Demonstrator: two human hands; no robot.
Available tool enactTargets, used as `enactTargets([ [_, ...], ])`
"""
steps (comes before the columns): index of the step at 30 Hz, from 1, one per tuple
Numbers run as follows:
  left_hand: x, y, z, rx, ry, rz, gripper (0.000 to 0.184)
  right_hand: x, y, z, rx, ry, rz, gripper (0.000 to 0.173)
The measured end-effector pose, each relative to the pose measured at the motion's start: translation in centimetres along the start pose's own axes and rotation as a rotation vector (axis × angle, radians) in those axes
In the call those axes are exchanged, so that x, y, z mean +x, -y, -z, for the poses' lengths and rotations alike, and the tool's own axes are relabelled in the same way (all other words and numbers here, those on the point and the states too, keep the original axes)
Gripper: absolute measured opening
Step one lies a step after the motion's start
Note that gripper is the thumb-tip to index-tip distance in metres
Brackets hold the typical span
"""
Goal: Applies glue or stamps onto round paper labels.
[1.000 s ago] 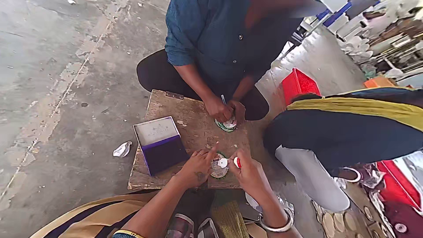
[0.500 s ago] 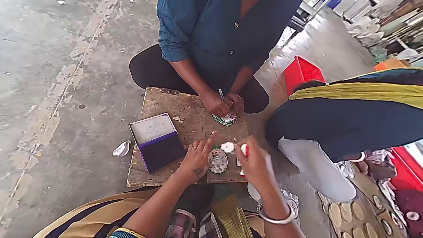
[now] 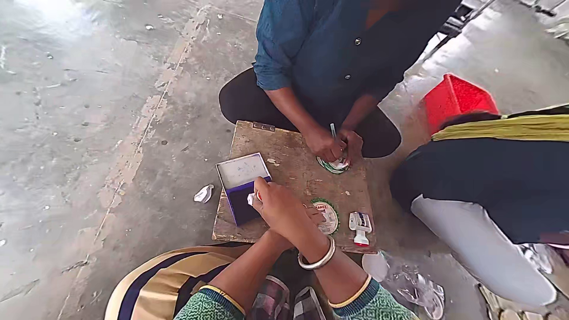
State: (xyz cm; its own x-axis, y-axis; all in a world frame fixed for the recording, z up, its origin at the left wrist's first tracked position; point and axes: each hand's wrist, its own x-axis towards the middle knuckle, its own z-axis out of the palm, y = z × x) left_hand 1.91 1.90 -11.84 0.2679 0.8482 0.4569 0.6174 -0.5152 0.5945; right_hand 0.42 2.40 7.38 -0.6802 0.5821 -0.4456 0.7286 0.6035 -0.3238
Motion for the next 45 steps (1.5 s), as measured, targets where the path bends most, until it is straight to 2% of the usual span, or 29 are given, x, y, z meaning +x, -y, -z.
enactTargets([
  [1,1.1,-3.1,4.0,-0.104,0.286,0.234,0.035,-0.7,-0.9,0.5,0.076,-0.068,-0.002,0.026],
  [2,2.0,-4.9,6.8,-0.162,0.383,0.359,0.042,-1.7,-2.1,1.0,0.180,-0.193,0.001,0.024],
  [3,2.5,-6.3,8.9,-0.193,0.420,0.414,0.047,-2.9,-3.4,1.6,0.272,-0.323,-0.005,0.023],
  [5,3.3,-7.5,10.3,-0.157,0.518,0.387,0.045,-6.3,-6.2,3.0,0.351,-0.529,-0.075,0.022],
  [9,3.2,-6.1,8.5,-0.122,0.467,0.294,0.038,-11.5,-12.4,3.2,0.333,-0.713,-0.184,0.024],
  [13,2.8,-5.9,8.2,-0.177,0.357,0.298,0.029,-14.7,-14.6,1.2,0.384,-0.677,-0.256,0.026],
  [18,2.7,-6.4,8.4,-0.192,0.224,0.481,0.035,-14.9,-14.6,-0.9,0.306,-0.622,-0.262,0.025],
  [21,2.4,-6.4,7.5,-0.165,0.080,0.506,0.035,-13.2,-14.2,-0.4,0.211,-0.472,-0.213,0.025],
  [25,2.5,-6.0,7.2,-0.175,-0.023,0.540,0.036,-10.7,-13.6,1.5,0.111,-0.246,-0.202,0.025],
  [30,2.7,-5.5,7.1,-0.237,0.027,0.615,0.039,-7.6,-12.4,0.6,0.016,-0.034,-0.230,0.025],
  [33,2.8,-5.8,7.3,-0.232,0.049,0.578,0.034,-7.6,-12.2,0.8,-0.013,0.032,-0.256,0.025],
  [34,2.7,-5.8,7.3,-0.240,0.046,0.553,0.033,-8.1,-12.4,1.0,0.006,-0.002,-0.247,0.026],
  [35,2.7,-5.7,7.3,-0.250,0.045,0.528,0.033,-8.9,-12.8,1.2,0.051,-0.117,-0.228,0.026],
  [38,2.5,-5.5,7.3,-0.275,0.082,0.479,0.041,-11.5,-13.3,2.6,0.131,-0.654,-0.146,0.021],
  [39,2.4,-5.5,7.4,-0.279,0.114,0.470,0.041,-11.8,-13.1,3.1,0.123,-0.744,-0.111,0.020],
  [40,2.4,-5.6,7.6,-0.284,0.148,0.460,0.039,-11.7,-12.3,3.6,0.137,-0.756,-0.069,0.019],
  [42,2.2,-5.7,8.1,-0.294,0.186,0.430,0.032,-9.9,-9.6,3.9,0.211,-0.621,0.016,0.018],
  [43,1.9,-5.7,8.0,-0.288,0.159,0.405,0.034,-8.4,-8.1,3.6,0.232,-0.520,0.045,0.018],
  [45,0.6,-5.0,6.3,-0.261,0.068,0.368,0.052,-4.9,-5.1,2.6,0.200,-0.307,0.064,0.017],
])
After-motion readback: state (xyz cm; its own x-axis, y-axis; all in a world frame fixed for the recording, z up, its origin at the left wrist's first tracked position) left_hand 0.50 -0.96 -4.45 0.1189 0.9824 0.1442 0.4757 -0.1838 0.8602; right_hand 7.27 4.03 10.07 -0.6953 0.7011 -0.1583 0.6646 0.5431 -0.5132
